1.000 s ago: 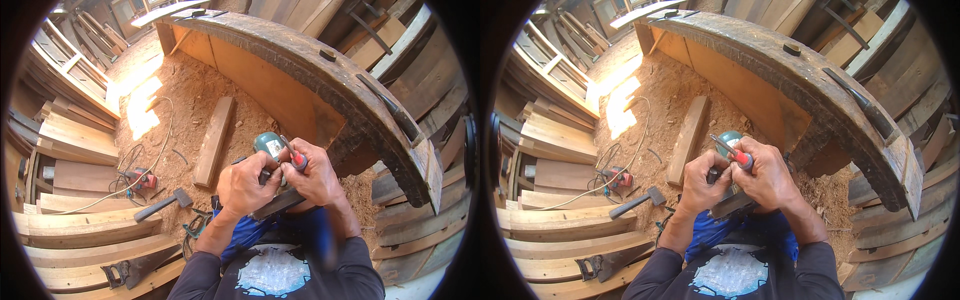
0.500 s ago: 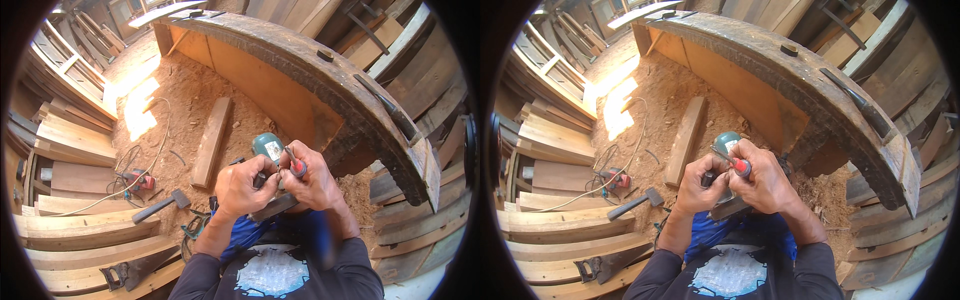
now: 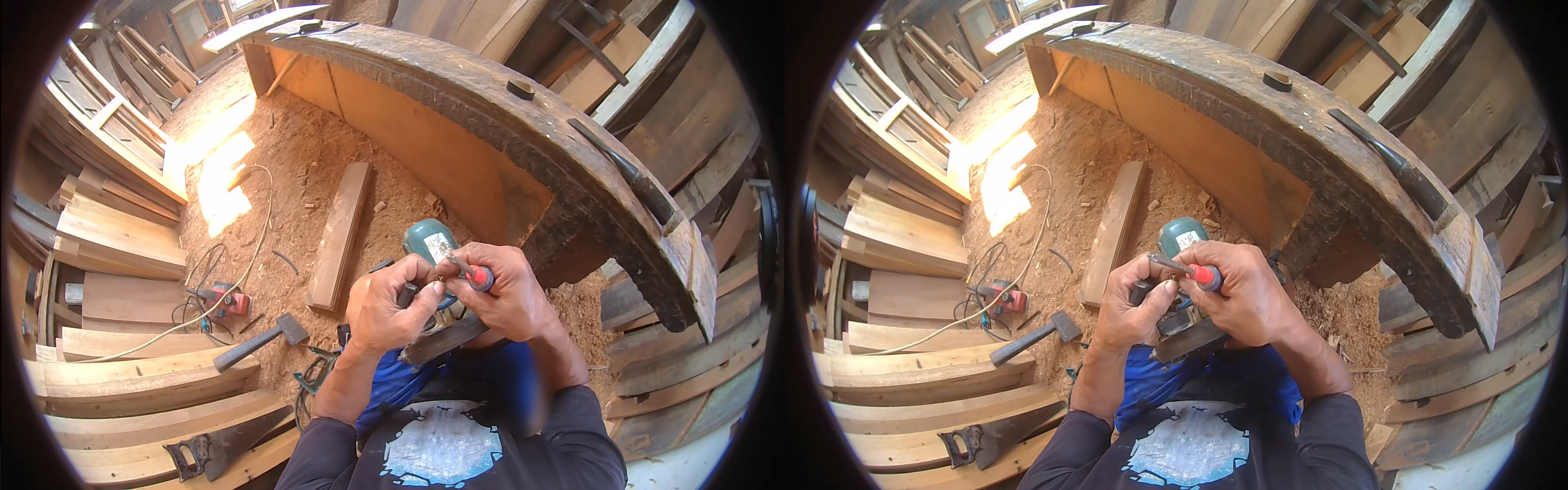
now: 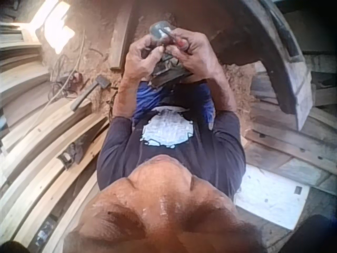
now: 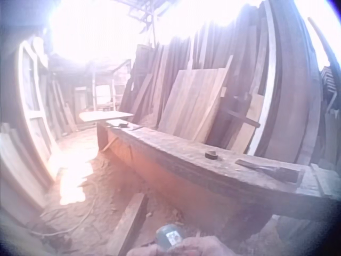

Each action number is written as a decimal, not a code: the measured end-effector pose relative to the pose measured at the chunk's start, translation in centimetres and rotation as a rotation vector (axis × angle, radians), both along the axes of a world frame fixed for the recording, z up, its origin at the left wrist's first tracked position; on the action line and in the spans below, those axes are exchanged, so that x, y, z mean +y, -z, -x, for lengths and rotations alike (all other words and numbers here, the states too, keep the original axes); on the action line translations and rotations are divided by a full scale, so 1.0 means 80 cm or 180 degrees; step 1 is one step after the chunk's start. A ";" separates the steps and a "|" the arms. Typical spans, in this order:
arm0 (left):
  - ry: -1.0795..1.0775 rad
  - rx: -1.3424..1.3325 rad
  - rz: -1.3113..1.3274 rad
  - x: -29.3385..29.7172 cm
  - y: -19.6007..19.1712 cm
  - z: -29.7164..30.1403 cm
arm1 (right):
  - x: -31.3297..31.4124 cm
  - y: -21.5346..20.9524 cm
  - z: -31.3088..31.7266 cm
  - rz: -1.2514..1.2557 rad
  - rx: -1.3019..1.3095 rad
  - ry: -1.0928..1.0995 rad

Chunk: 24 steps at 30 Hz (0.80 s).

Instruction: The person is connecting electrical wires and using a screwdriver to secure the motor housing of a circular saw while holding the tool on their lap.

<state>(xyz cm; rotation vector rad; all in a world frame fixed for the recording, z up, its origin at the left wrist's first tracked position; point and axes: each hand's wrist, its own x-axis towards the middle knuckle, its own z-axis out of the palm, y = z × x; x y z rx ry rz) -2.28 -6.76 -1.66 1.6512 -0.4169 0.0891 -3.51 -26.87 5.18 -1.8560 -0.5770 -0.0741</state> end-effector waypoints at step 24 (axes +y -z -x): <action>0.0449 0.0394 0.0071 0.009 -0.005 -0.005 | -0.001 -0.012 -0.015 0.0266 0.0145 -0.0280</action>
